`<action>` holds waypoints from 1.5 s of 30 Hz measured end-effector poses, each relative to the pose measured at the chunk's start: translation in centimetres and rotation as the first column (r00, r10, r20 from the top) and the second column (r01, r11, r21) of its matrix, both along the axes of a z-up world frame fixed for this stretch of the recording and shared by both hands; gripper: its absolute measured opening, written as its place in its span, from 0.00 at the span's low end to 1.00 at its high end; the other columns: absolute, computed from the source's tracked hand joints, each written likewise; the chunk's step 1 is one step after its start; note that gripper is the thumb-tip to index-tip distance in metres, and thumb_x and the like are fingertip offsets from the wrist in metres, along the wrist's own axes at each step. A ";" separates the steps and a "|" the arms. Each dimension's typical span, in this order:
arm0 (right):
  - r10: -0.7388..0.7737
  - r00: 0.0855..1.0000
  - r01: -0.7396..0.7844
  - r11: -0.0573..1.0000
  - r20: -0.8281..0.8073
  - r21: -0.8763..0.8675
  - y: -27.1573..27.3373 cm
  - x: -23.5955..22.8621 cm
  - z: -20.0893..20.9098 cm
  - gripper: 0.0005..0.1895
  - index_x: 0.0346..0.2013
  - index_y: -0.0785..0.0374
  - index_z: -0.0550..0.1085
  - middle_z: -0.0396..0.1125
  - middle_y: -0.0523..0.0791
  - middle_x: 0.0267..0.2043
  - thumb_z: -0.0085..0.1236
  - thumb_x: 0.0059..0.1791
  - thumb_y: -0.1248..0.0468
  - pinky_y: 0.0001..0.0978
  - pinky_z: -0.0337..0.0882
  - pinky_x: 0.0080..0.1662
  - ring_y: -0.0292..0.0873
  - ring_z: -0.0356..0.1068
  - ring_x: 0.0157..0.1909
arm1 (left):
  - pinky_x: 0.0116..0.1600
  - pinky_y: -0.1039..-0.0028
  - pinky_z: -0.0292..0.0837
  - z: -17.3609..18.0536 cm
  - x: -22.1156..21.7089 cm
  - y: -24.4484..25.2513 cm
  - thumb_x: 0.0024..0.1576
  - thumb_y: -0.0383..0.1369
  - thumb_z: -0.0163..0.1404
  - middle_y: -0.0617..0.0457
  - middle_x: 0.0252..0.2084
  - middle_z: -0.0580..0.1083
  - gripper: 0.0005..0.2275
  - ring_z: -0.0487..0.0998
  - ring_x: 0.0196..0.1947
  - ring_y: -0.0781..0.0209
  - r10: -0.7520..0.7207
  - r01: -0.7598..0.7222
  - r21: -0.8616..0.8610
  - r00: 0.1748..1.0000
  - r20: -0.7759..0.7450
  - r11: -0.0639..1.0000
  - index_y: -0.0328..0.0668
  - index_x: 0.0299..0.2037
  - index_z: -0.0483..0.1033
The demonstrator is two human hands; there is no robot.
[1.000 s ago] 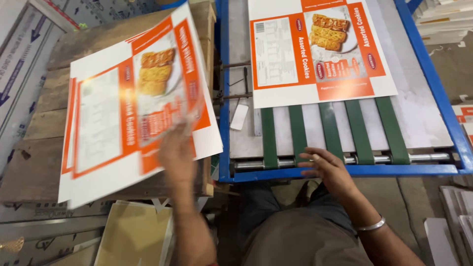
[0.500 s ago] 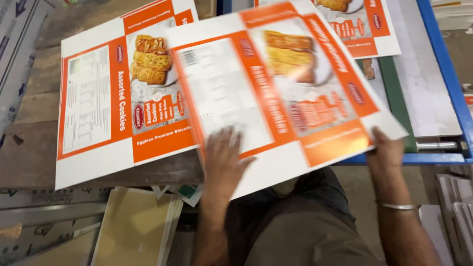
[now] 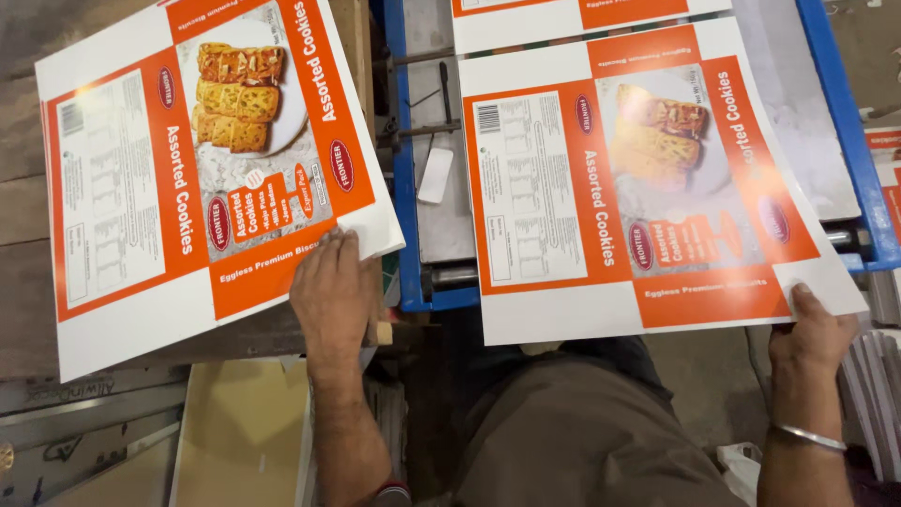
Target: The person repeatedly picks up flat, printed cardboard boxes labeled 'Assorted Cookies' from a stack on the left and places them onto a conveyor belt on the right. The hands move the boxes one at a time, aligning them on the belt as they are fed into the machine.
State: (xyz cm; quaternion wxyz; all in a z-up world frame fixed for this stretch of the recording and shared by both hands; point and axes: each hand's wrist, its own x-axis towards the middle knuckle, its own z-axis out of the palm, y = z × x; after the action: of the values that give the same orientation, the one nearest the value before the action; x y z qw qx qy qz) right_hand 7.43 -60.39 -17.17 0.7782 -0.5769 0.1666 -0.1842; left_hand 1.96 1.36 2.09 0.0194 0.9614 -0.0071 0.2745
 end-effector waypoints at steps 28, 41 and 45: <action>0.335 0.906 -0.288 0.935 -0.257 0.205 10.3 7.2 1.1 0.19 0.63 0.73 0.64 0.70 0.56 0.54 0.46 0.58 0.66 0.42 0.79 0.52 0.53 0.75 0.53 | 0.59 0.56 0.70 1.3 -1.0 -0.3 0.48 0.34 0.63 0.42 0.53 0.78 0.21 0.77 0.54 0.44 0.030 -0.031 -0.003 0.982 -0.184 1.000 0.36 0.51 0.79; 0.869 0.489 -0.836 0.493 -0.079 0.243 22.6 2.7 9.9 0.23 0.63 0.71 0.65 0.68 0.56 0.60 0.45 0.54 0.64 0.44 0.78 0.51 0.54 0.74 0.56 | 0.67 0.53 0.66 -0.7 1.4 -8.0 0.54 0.27 0.53 0.37 0.54 0.75 0.18 0.73 0.58 0.37 -0.075 0.069 -0.218 0.997 -0.023 0.973 0.26 0.54 0.74; 0.870 0.482 -0.821 0.406 0.105 0.401 26.8 2.1 10.4 0.22 0.64 0.70 0.64 0.66 0.52 0.61 0.48 0.56 0.66 0.48 0.77 0.54 0.50 0.70 0.60 | 0.72 0.42 0.54 -1.2 1.7 -18.1 0.52 0.44 0.60 0.40 0.56 0.72 0.28 0.68 0.64 0.42 -0.299 0.266 -0.174 0.930 -0.211 0.948 0.29 0.57 0.72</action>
State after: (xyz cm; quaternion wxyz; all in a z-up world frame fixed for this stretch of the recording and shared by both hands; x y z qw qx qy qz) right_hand 9.49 -33.61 -6.80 0.8512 -0.4195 -0.0678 0.3079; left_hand 3.68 -16.71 0.87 0.1279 0.9721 -0.1236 0.1529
